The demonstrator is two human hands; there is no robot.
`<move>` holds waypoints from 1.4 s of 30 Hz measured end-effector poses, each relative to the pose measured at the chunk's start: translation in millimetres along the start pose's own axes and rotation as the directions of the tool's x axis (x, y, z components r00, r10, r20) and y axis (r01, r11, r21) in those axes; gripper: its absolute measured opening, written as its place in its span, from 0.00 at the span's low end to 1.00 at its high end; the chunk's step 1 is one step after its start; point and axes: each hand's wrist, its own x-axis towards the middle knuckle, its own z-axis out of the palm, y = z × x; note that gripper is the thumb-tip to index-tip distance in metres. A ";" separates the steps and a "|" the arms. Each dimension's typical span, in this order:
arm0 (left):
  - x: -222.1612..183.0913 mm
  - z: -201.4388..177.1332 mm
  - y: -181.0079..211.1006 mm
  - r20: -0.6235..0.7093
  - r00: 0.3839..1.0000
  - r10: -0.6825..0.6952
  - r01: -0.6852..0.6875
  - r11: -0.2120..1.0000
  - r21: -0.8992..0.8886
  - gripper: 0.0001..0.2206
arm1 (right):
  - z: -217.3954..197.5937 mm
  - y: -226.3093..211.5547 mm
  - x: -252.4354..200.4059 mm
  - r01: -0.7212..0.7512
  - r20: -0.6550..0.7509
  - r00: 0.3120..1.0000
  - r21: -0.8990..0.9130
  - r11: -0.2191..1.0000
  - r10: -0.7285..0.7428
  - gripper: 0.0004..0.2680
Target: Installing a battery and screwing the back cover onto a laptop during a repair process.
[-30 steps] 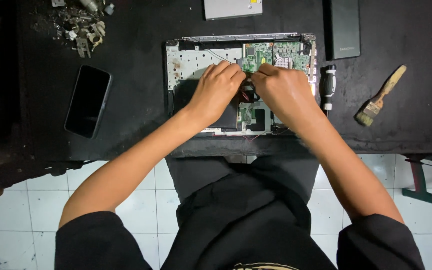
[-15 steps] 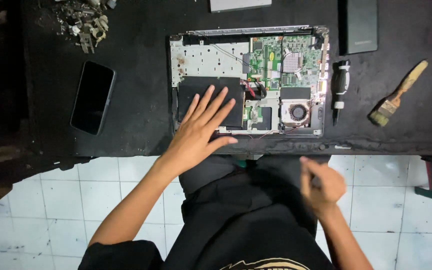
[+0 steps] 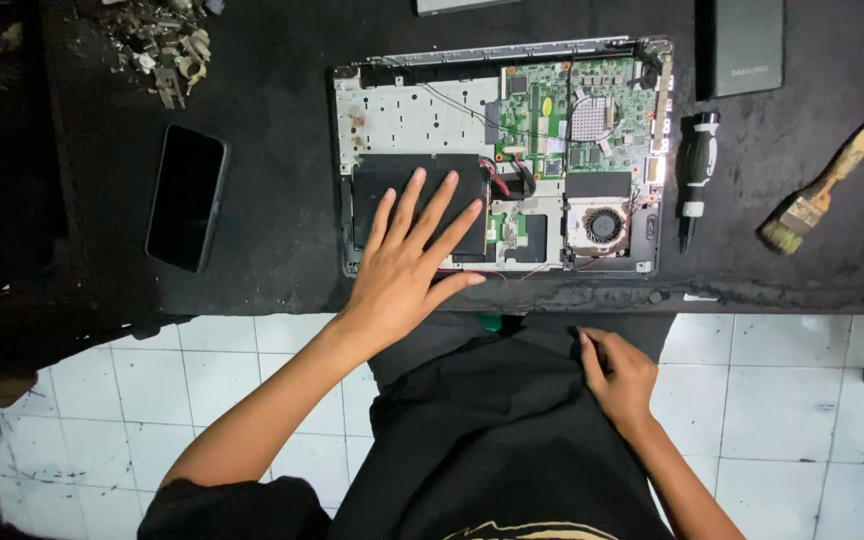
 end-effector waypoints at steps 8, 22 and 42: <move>-1.9 9.1 -2.8 -0.046 0.999 0.012 -0.011 0.999 0.041 0.36 | 6.3 9.8 -2.3 -0.006 -0.019 1.000 0.035 0.999 0.006 0.03; -3.1 -8.3 1.6 0.140 0.990 -0.030 -0.039 0.886 0.463 0.46 | 14.7 29.0 -13.4 0.079 -0.013 0.997 0.051 0.996 -0.078 0.05; -15.5 -14.4 -15.1 -0.017 0.975 -0.223 0.223 0.970 0.096 0.32 | 9.0 15.2 -3.5 0.035 -0.044 0.998 0.041 0.999 -0.033 0.05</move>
